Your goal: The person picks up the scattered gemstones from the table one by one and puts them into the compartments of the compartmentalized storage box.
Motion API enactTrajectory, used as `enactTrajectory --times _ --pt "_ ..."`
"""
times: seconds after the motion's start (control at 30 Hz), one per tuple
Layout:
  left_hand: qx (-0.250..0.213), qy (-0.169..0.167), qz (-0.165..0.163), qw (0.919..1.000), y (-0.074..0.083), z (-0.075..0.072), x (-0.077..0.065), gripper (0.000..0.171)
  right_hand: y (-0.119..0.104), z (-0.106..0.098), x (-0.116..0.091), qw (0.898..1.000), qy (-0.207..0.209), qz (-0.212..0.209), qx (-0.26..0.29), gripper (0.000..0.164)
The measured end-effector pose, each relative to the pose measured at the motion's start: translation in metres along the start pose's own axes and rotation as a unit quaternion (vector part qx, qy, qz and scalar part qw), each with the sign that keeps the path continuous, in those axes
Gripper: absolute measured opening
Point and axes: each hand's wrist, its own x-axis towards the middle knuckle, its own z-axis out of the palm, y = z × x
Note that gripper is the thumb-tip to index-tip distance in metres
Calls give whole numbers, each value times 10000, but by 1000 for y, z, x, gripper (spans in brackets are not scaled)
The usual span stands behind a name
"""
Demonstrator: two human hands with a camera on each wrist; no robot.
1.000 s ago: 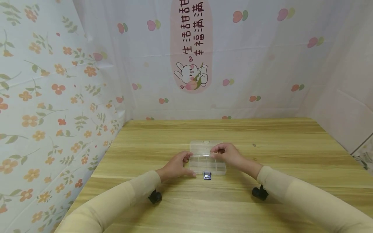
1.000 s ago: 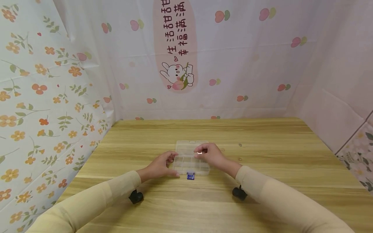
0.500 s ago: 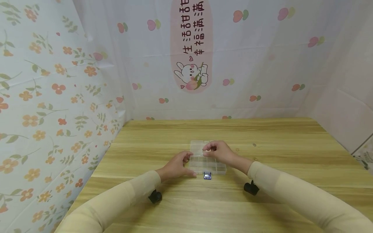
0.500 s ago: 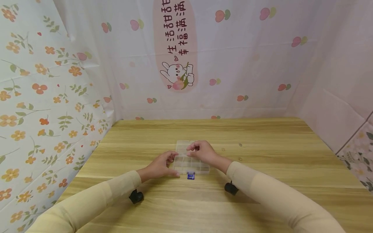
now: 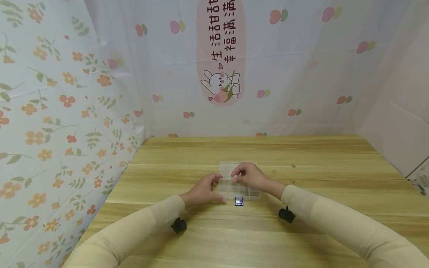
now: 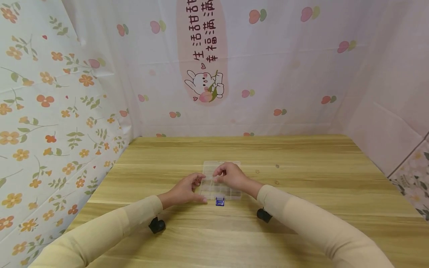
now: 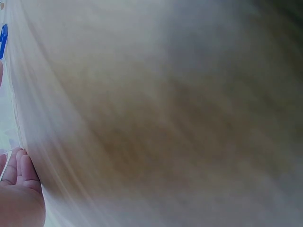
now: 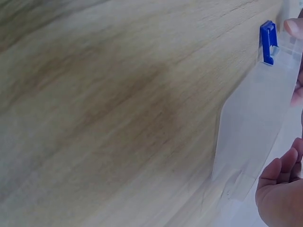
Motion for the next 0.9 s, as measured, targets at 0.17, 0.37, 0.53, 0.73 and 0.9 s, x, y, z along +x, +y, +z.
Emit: enactTrajectory --times 0.17,0.37,0.53,0.73,0.9 --pt "-22 -6 12 10000 0 0 0 80 0 1 0 9998 -159 -70 -59 8" --pt "-12 -18 0 10000 0 -1 -1 80 0 1 1 9996 -175 -122 -179 9" --pt "11 -18 34 10000 1 -1 -1 80 -1 2 2 9992 -190 -160 -305 9" --pt "47 6 108 9999 -1 -1 0 79 -3 2 2 9988 -230 -176 -385 9" --pt "17 8 89 10000 -2 0 0 79 -3 2 2 9984 -212 -193 -481 9"
